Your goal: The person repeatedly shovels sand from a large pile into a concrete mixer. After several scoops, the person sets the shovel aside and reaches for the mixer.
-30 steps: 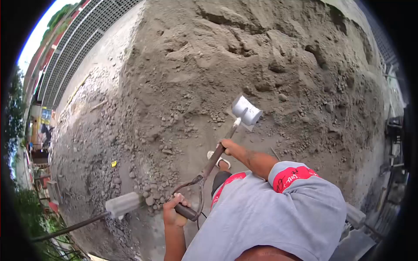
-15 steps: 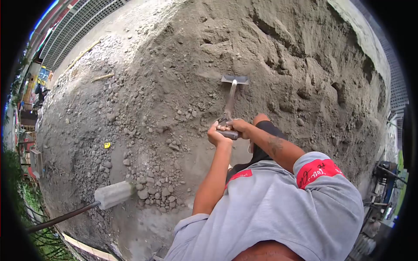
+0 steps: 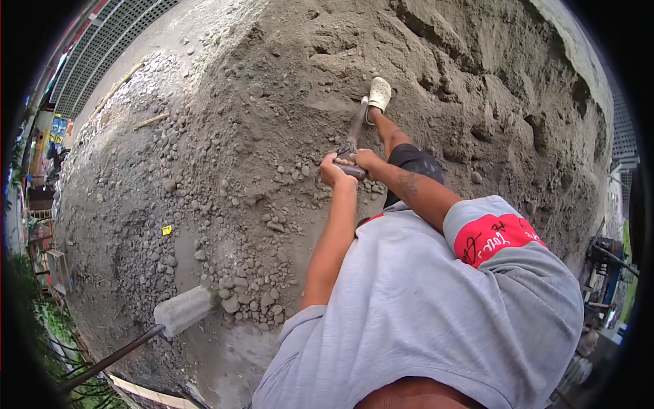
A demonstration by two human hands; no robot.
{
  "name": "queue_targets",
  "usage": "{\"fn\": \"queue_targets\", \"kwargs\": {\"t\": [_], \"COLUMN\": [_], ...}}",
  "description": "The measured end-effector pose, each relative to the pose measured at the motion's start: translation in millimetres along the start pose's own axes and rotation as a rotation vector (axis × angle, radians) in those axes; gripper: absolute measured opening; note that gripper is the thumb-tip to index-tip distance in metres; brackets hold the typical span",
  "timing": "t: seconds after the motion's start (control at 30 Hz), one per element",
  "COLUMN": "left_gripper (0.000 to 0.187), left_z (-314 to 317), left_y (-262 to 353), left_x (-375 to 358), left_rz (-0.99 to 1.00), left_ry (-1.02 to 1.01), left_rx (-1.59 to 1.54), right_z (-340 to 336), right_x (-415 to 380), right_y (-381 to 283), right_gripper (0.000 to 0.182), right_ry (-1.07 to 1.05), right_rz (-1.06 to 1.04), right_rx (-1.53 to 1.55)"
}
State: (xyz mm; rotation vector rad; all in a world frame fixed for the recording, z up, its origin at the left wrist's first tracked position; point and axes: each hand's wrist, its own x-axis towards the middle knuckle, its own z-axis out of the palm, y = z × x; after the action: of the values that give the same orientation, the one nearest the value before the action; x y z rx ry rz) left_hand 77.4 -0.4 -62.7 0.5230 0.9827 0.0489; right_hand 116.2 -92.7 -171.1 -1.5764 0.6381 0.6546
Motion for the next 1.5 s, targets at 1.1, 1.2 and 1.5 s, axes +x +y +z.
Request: {"fn": "queue_targets", "kwargs": {"t": [1.1, 1.2, 1.5], "left_gripper": [0.026, 0.022, 0.011], "left_z": [-234, -261, -443], "left_y": [-61, -37, 31], "left_x": [69, 27, -100], "left_rz": [0.408, 0.343, 0.384], "left_ry": [0.918, 0.878, 0.582], "left_rx": [0.745, 0.663, 1.307], "right_z": [-18, -6, 36], "right_x": [262, 224, 22], "right_y": [87, 107, 129], "right_gripper": [0.012, 0.011, 0.01], "right_ry": [0.166, 0.154, 0.209], "right_rz": [0.462, 0.473, 0.407], "right_rx": [0.509, 0.498, 0.65]}}
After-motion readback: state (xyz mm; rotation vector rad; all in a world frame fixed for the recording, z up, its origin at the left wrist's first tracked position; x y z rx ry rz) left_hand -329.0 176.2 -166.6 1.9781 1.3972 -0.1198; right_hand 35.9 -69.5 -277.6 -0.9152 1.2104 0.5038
